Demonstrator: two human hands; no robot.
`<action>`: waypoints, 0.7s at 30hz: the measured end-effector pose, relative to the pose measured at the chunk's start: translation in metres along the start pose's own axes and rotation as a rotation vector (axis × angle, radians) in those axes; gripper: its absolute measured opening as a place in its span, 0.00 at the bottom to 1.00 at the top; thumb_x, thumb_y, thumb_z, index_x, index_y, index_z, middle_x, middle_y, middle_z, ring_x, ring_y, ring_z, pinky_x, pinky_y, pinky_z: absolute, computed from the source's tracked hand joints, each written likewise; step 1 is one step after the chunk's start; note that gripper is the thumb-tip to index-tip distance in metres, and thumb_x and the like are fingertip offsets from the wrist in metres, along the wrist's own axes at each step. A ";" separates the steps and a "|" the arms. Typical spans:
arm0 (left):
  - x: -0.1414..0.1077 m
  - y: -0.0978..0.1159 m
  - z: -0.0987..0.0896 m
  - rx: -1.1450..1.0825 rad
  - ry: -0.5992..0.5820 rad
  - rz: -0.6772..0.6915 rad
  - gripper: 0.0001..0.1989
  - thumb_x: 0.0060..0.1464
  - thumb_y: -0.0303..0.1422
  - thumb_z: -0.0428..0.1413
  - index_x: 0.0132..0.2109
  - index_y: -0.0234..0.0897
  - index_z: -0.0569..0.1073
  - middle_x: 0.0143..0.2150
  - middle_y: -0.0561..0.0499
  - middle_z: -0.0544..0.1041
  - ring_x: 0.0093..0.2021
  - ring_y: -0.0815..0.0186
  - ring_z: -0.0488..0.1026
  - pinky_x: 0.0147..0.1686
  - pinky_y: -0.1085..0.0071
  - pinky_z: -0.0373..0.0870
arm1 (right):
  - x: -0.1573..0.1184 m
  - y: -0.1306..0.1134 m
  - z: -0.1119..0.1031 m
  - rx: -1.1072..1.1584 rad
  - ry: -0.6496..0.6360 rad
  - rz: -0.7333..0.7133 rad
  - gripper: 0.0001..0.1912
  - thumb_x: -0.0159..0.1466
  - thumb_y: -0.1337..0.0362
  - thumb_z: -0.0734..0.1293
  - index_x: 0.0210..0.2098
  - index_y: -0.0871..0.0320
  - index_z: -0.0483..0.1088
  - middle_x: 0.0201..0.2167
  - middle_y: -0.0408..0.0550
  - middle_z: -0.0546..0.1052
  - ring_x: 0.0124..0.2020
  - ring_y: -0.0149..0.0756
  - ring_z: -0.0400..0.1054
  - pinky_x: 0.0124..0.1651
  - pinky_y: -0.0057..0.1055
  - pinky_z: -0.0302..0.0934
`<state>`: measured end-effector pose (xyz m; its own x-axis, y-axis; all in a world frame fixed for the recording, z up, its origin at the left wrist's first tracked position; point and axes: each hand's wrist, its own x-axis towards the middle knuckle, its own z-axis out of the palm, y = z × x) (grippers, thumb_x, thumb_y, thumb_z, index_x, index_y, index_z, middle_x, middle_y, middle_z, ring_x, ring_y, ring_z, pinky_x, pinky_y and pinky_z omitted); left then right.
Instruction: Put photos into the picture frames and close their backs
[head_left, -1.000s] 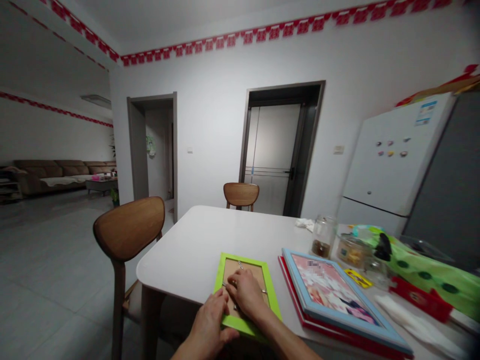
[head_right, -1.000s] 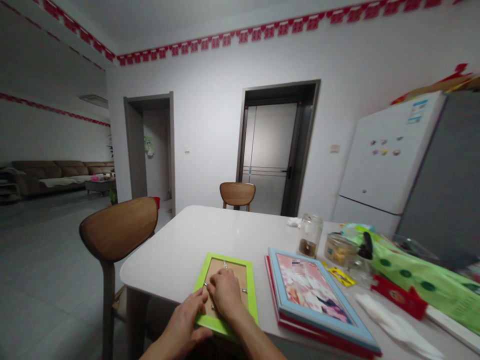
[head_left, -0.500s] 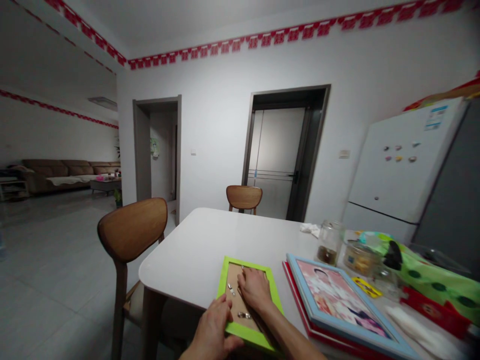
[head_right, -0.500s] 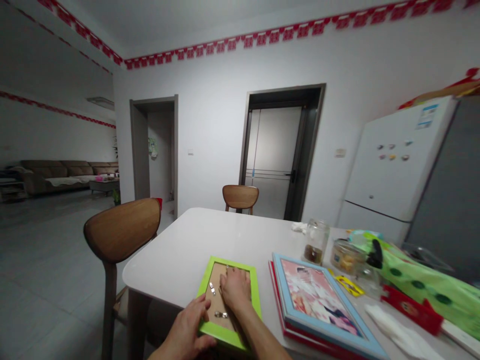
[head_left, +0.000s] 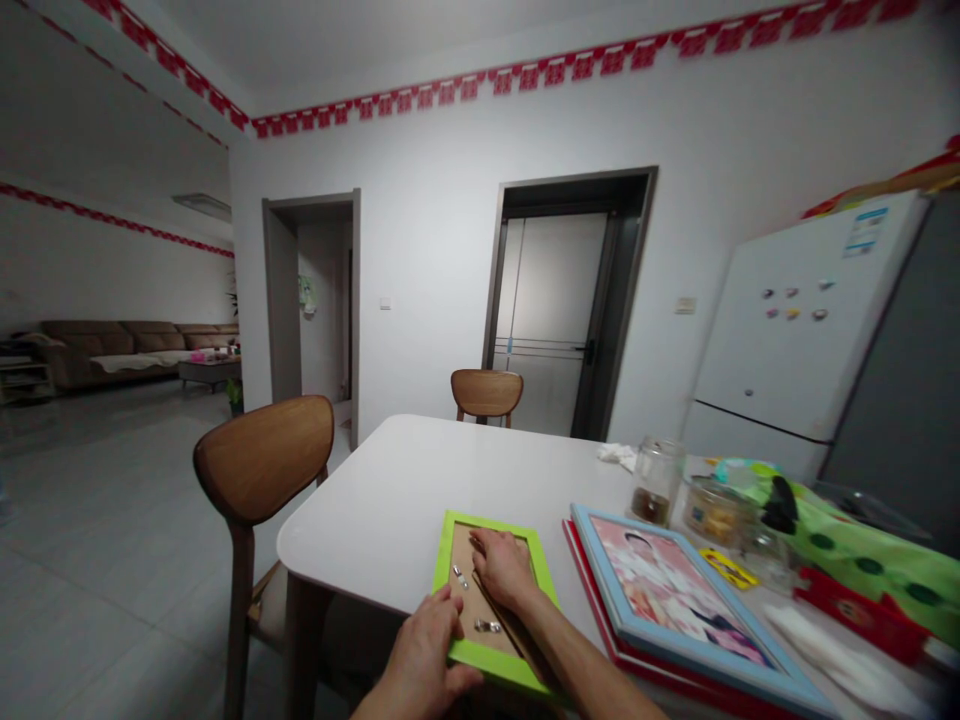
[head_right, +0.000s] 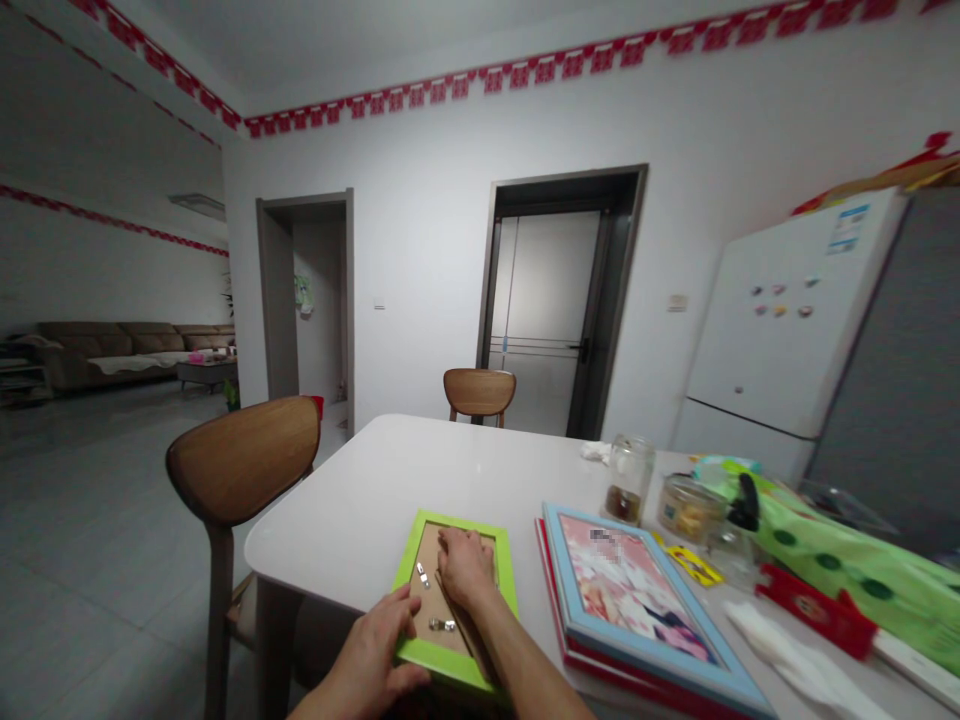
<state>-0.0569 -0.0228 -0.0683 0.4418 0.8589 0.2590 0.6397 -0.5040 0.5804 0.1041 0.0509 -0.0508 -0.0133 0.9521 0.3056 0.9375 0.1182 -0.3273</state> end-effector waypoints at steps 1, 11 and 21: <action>0.000 0.000 0.000 0.002 -0.002 0.000 0.23 0.34 0.30 0.61 0.43 0.37 0.68 0.53 0.46 0.65 0.56 0.59 0.55 0.53 0.67 0.54 | -0.002 0.000 -0.003 0.004 -0.002 -0.005 0.17 0.56 0.64 0.56 0.44 0.52 0.66 0.42 0.45 0.72 0.44 0.38 0.61 0.45 0.33 0.50; 0.000 -0.002 0.001 0.014 -0.012 0.014 0.32 0.34 0.29 0.61 0.51 0.32 0.62 0.53 0.42 0.64 0.56 0.60 0.55 0.54 0.68 0.52 | -0.034 0.047 -0.046 -0.030 -0.158 -0.014 0.11 0.46 0.70 0.61 0.27 0.58 0.73 0.30 0.50 0.74 0.35 0.36 0.65 0.37 0.26 0.53; 0.000 0.001 -0.003 0.036 -0.037 -0.002 0.30 0.35 0.30 0.61 0.49 0.32 0.64 0.54 0.43 0.62 0.57 0.60 0.54 0.54 0.69 0.52 | -0.038 0.039 -0.041 -0.025 -0.030 0.019 0.15 0.54 0.70 0.54 0.32 0.61 0.71 0.33 0.53 0.73 0.37 0.37 0.64 0.38 0.27 0.52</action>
<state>-0.0578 -0.0227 -0.0658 0.4626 0.8565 0.2289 0.6628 -0.5056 0.5524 0.1552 0.0078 -0.0389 -0.0051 0.9622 0.2722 0.9459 0.0929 -0.3107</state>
